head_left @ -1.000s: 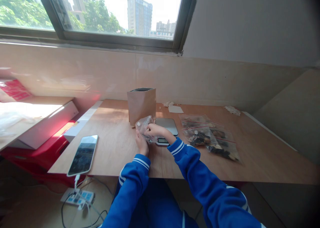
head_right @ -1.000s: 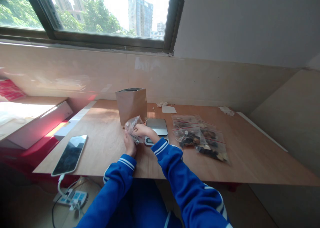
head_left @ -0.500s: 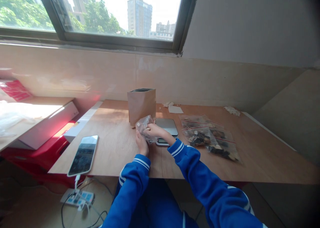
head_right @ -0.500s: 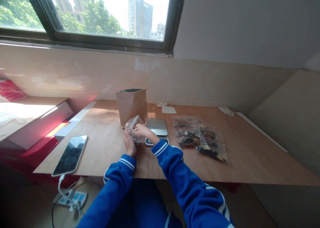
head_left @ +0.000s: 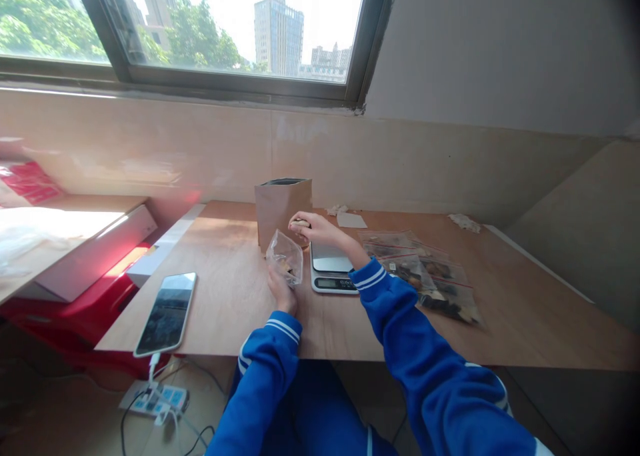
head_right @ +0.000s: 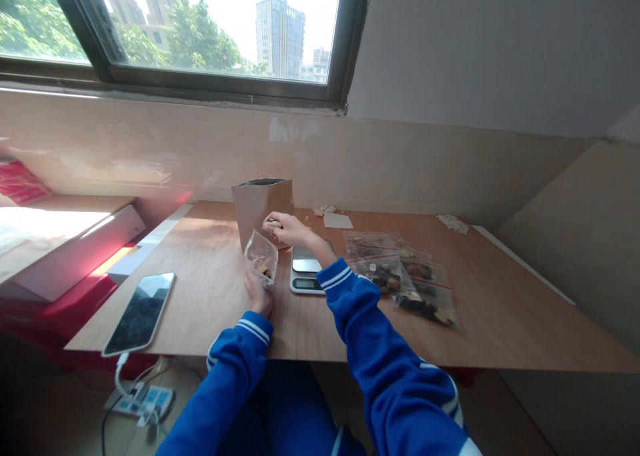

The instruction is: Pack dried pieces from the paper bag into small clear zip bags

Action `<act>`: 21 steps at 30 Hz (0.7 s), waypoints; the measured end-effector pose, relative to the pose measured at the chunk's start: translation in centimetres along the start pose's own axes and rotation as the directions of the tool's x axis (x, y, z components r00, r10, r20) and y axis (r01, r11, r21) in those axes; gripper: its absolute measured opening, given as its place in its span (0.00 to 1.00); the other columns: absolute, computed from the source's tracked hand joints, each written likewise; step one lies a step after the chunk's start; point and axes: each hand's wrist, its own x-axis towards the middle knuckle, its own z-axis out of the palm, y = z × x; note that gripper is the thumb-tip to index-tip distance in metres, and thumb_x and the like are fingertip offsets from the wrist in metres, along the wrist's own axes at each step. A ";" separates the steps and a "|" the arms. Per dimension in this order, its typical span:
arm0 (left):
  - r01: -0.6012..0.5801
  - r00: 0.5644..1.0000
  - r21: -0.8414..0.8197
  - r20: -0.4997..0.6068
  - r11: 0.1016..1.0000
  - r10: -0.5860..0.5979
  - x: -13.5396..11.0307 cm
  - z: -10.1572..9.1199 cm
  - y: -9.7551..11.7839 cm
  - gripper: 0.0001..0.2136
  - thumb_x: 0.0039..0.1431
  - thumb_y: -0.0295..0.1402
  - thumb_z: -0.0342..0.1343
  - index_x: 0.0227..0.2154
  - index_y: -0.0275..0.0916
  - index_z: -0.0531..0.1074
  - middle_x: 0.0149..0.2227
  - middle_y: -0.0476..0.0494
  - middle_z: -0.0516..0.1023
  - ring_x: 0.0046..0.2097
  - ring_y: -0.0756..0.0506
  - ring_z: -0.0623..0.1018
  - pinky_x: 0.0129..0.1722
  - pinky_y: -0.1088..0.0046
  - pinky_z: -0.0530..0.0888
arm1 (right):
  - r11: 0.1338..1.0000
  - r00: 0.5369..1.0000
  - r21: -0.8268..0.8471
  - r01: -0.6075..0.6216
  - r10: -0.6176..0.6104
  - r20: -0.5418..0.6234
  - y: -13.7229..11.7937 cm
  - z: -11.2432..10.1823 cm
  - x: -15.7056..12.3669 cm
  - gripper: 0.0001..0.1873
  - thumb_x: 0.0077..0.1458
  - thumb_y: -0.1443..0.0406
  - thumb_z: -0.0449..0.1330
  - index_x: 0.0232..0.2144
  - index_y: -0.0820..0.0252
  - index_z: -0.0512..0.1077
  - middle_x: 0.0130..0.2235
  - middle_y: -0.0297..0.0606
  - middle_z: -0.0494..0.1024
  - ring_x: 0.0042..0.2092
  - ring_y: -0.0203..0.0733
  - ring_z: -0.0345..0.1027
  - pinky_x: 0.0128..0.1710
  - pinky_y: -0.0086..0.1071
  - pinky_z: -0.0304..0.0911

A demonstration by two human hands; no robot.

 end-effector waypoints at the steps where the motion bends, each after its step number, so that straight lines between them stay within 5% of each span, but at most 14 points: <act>1: 0.009 1.000 -0.014 -0.005 1.000 -0.010 -0.1 0.1 0.2 0.21 0.63 0.42 0.42 0.41 0.33 0.76 0.37 0.38 0.81 0.41 0.44 0.81 0.42 0.68 0.76 | 1.000 0.998 0.007 0.022 -0.022 -0.058 -0.2 -0.5 0.7 0.13 0.60 0.59 0.52 0.39 0.62 0.69 0.28 0.31 0.70 0.28 0.32 0.63 0.30 0.25 0.58; 6: 0.042 0.999 -0.077 0.025 0.996 -0.040 -0.5 0.3 0.5 0.22 0.64 0.40 0.39 0.46 0.32 0.73 0.37 0.37 0.81 0.39 0.44 0.81 0.40 0.68 0.76 | 0.974 0.897 -0.128 0.185 -0.220 -0.383 -1.1 -2.7 5.7 0.13 0.62 0.60 0.50 0.41 0.62 0.68 0.35 0.36 0.73 0.34 0.34 0.65 0.38 0.26 0.59; 12: 0.006 1.000 -0.037 -0.021 0.999 -0.006 -0.2 0.2 0.2 0.18 0.62 0.38 0.44 0.44 0.33 0.75 0.35 0.40 0.81 0.37 0.46 0.81 0.38 0.72 0.76 | 0.910 0.875 -0.292 0.292 -0.378 -0.303 0.4 -2.3 10.0 0.09 0.58 0.68 0.53 0.37 0.64 0.72 0.39 0.41 0.72 0.42 0.39 0.66 0.45 0.29 0.59; 18: 0.025 1.000 -0.055 0.008 0.998 -0.025 -0.5 0.4 0.5 0.19 0.63 0.38 0.43 0.43 0.32 0.75 0.33 0.39 0.82 0.35 0.46 0.81 0.36 0.72 0.77 | 0.893 0.816 -0.328 0.309 -0.426 -0.391 1.0 -2.0 11.6 0.11 0.61 0.68 0.49 0.40 0.62 0.71 0.41 0.41 0.70 0.43 0.40 0.65 0.46 0.30 0.57; 21: 0.014 1.000 -0.023 -0.015 1.000 -0.014 -0.6 0.4 0.6 0.20 0.64 0.38 0.41 0.42 0.31 0.76 0.33 0.39 0.82 0.36 0.46 0.81 0.38 0.72 0.76 | 0.904 0.844 -0.339 0.262 -0.385 -0.374 1.1 -2.4 12.5 0.10 0.60 0.69 0.50 0.39 0.62 0.71 0.40 0.41 0.71 0.44 0.40 0.65 0.47 0.31 0.57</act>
